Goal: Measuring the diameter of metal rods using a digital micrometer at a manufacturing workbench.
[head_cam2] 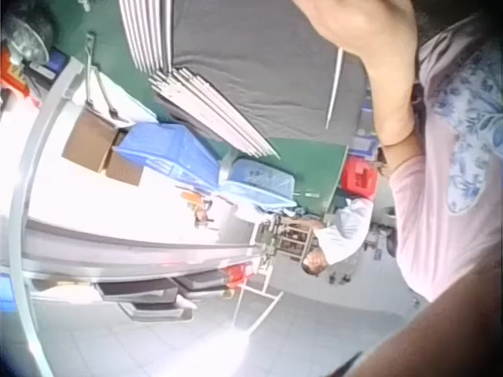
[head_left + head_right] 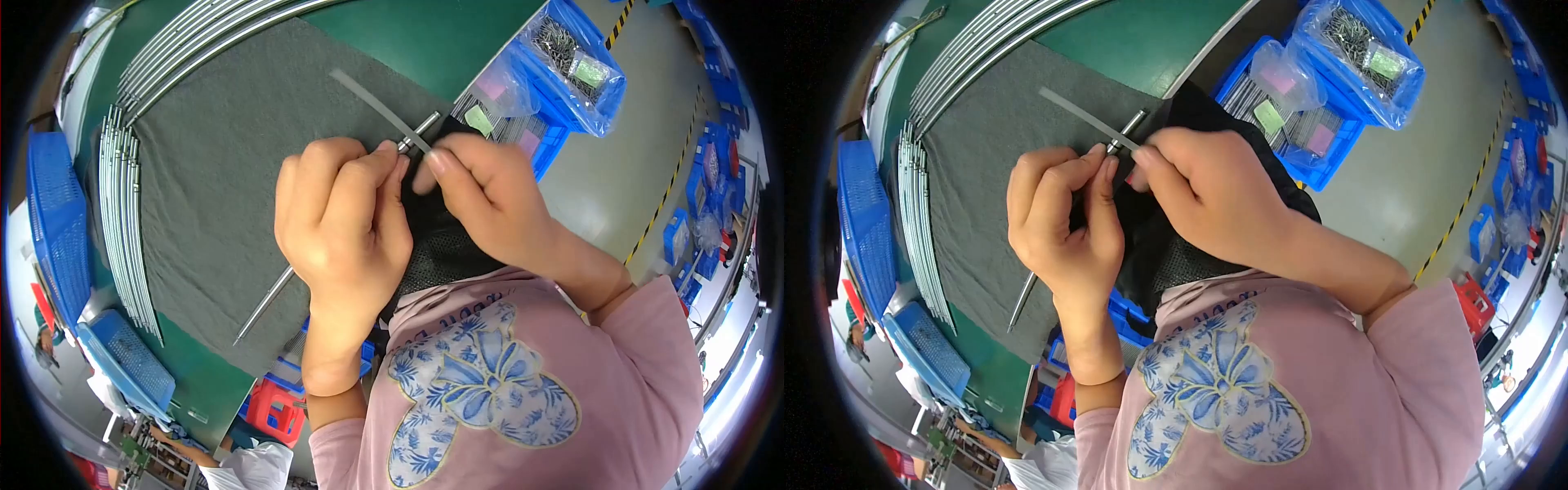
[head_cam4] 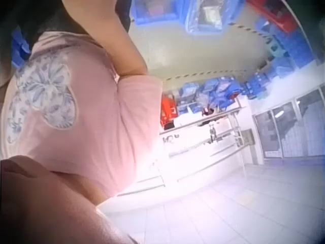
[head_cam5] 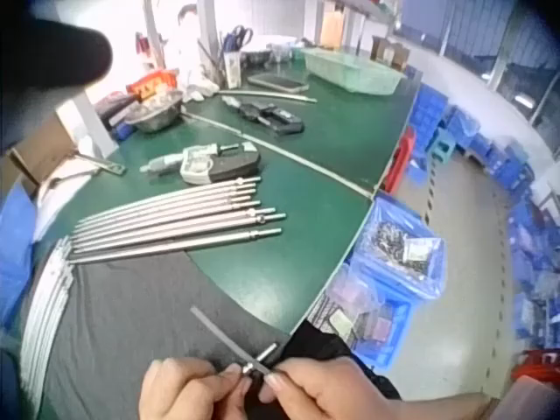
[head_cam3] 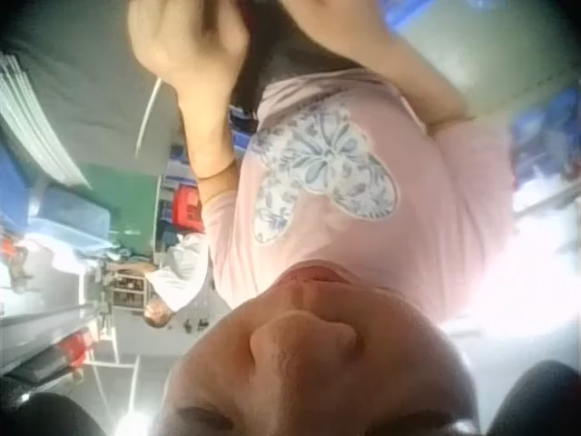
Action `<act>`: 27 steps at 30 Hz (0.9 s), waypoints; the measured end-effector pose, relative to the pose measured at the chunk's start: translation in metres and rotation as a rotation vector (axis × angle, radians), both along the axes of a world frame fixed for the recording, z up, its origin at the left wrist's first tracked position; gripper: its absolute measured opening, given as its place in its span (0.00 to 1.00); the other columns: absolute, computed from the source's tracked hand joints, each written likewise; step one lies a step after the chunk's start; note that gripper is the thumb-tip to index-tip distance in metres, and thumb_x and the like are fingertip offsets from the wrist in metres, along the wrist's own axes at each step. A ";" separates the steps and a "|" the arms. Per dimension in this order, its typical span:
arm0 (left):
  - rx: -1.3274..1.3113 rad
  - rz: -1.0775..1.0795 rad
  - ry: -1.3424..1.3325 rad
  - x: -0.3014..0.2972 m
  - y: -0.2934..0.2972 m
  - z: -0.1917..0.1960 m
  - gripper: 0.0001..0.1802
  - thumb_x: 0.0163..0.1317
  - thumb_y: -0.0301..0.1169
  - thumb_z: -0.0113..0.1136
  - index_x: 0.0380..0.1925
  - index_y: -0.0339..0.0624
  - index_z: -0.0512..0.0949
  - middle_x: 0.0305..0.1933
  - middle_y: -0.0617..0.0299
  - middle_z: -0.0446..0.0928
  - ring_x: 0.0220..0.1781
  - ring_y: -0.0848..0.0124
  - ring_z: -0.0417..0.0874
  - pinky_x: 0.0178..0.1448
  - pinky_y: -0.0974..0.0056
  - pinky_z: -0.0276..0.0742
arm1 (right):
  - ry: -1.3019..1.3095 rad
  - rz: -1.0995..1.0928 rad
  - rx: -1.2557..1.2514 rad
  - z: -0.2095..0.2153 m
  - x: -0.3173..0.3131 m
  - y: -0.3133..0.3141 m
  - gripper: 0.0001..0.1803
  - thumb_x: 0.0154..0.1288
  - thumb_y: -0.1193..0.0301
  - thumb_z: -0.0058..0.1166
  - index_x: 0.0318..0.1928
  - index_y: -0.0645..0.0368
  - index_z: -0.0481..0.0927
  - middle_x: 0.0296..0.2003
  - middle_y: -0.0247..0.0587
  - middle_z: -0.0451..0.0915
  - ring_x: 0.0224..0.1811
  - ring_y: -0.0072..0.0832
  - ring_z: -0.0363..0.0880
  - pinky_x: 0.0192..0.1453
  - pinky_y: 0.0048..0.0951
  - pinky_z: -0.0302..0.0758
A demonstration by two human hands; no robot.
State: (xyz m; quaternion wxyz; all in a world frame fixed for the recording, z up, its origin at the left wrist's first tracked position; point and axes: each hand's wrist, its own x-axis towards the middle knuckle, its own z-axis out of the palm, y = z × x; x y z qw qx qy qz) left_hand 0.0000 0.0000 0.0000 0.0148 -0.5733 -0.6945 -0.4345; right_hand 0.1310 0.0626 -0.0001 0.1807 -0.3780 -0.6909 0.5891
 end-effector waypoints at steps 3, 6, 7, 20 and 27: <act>0.019 0.009 -0.012 -0.001 0.001 -0.002 0.09 0.38 0.19 0.64 0.21 0.40 0.75 0.23 0.62 0.69 0.22 0.66 0.67 0.24 0.65 0.63 | -0.172 0.038 -0.143 0.001 0.017 -0.008 0.11 0.63 0.72 0.44 0.25 0.62 0.76 0.19 0.45 0.77 0.18 0.35 0.77 0.22 0.28 0.69; 0.007 0.002 0.015 0.004 -0.001 0.002 0.09 0.37 0.19 0.64 0.21 0.39 0.75 0.23 0.62 0.69 0.22 0.66 0.67 0.24 0.66 0.63 | -0.043 0.037 -0.071 0.007 0.010 0.002 0.12 0.63 0.72 0.43 0.25 0.62 0.76 0.18 0.45 0.76 0.17 0.33 0.75 0.22 0.27 0.68; 0.013 -0.002 0.001 0.002 -0.001 0.002 0.09 0.37 0.19 0.64 0.21 0.39 0.75 0.23 0.62 0.69 0.22 0.66 0.67 0.24 0.66 0.63 | 0.016 0.035 -0.057 0.009 0.000 0.008 0.13 0.64 0.72 0.43 0.24 0.62 0.75 0.17 0.45 0.75 0.16 0.33 0.74 0.22 0.27 0.68; 0.023 -0.003 0.020 0.001 0.001 0.000 0.09 0.38 0.19 0.64 0.21 0.39 0.74 0.24 0.61 0.69 0.22 0.65 0.66 0.24 0.65 0.62 | -0.203 0.068 -0.173 0.005 0.021 -0.009 0.13 0.64 0.72 0.42 0.23 0.62 0.73 0.14 0.42 0.73 0.16 0.35 0.74 0.22 0.28 0.68; -0.024 -0.004 0.012 0.000 -0.002 0.003 0.09 0.38 0.19 0.64 0.22 0.39 0.75 0.24 0.61 0.69 0.23 0.66 0.67 0.25 0.66 0.64 | -0.027 0.041 -0.004 -0.002 0.004 -0.004 0.13 0.64 0.71 0.42 0.24 0.63 0.73 0.16 0.45 0.74 0.16 0.36 0.74 0.21 0.29 0.66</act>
